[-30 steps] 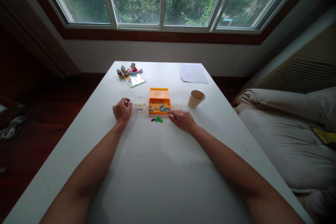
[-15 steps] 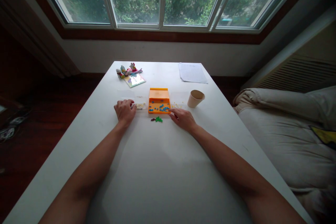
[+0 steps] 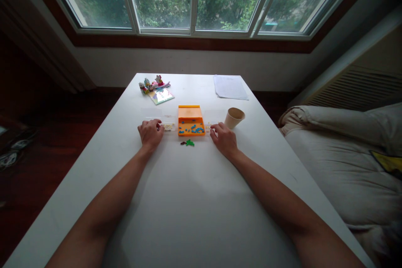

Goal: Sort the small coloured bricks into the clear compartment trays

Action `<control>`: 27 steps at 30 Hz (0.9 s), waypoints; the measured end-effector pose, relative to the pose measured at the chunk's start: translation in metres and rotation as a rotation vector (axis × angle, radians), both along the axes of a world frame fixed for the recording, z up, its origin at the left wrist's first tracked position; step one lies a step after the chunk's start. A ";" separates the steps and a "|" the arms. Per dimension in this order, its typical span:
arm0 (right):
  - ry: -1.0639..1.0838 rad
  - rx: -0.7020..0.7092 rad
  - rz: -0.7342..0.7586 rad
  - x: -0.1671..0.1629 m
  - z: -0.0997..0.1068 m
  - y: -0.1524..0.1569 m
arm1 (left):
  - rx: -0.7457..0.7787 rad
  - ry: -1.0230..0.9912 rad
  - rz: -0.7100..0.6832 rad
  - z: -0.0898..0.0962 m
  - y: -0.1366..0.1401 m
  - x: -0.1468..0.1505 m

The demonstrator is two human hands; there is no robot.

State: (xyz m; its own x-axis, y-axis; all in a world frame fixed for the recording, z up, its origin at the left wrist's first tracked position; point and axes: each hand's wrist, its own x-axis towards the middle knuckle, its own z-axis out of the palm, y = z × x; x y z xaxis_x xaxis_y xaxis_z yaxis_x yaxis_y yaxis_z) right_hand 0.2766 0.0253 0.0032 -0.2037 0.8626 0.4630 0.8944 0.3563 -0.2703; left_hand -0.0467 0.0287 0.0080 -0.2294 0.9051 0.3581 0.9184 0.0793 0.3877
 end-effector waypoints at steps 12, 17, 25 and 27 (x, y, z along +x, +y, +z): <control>-0.032 -0.067 -0.007 0.003 -0.006 0.004 | -0.010 0.006 -0.040 0.000 0.000 0.001; -0.023 -0.080 0.027 0.003 -0.005 0.004 | 0.006 0.017 -0.049 -0.002 0.000 0.001; -0.023 -0.102 0.026 0.003 -0.003 0.004 | -0.001 0.031 -0.049 -0.003 0.000 0.001; -0.005 -0.098 0.028 0.002 -0.001 0.002 | 0.010 0.042 -0.049 -0.002 0.000 0.001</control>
